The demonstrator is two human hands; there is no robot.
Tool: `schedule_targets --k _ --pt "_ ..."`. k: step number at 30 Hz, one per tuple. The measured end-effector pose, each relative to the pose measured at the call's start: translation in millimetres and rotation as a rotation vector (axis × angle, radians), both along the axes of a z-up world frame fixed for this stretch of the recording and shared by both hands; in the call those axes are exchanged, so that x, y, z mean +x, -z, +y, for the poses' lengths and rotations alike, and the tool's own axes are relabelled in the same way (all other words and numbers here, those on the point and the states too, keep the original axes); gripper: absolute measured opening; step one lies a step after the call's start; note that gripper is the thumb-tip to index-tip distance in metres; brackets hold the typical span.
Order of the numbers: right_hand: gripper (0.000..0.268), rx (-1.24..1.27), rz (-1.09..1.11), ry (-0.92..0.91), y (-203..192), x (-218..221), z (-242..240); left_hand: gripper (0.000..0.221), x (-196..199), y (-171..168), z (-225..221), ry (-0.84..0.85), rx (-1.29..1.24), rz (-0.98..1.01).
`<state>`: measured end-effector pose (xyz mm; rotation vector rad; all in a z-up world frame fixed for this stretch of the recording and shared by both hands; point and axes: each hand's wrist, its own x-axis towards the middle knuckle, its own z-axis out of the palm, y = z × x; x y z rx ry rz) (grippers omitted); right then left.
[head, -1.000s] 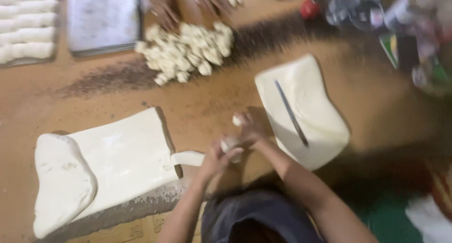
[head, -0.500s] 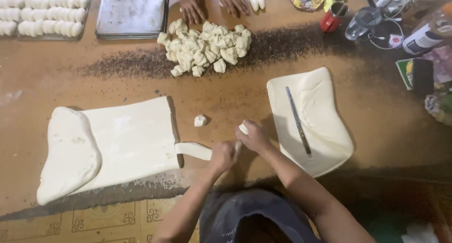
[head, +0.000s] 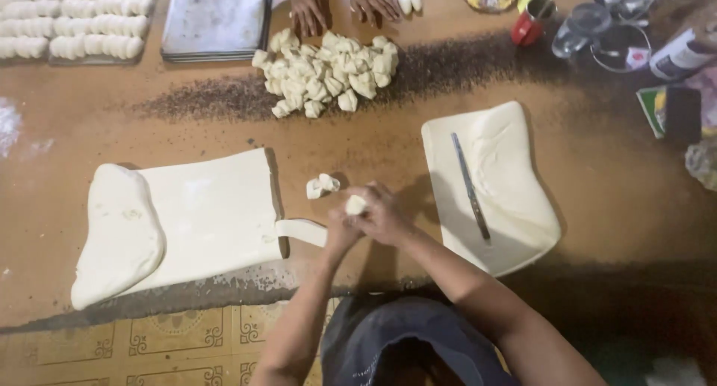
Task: Flattening a large piece of dough, cutting it into strips with a knife, and portioning it into small pieces by hand.
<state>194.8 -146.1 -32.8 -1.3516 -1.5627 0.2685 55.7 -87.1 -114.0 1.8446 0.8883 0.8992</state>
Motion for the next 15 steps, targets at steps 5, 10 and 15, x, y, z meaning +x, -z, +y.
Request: schedule_targets --k 5,10,15 --pt "0.038 -0.462 -0.089 0.225 56.8 41.3 3.9 0.011 -13.9 -85.5 -45.6 0.223 0.132 0.299" --pt "0.107 -0.838 -0.121 0.199 -17.4 -2.6 -12.9 0.055 -49.2 -38.3 -1.7 0.264 0.108 0.217" --pt "0.014 0.015 -0.033 -0.11 -42.6 -25.4 5.4 0.113 -43.3 -91.7 31.4 0.347 -0.048 0.103"
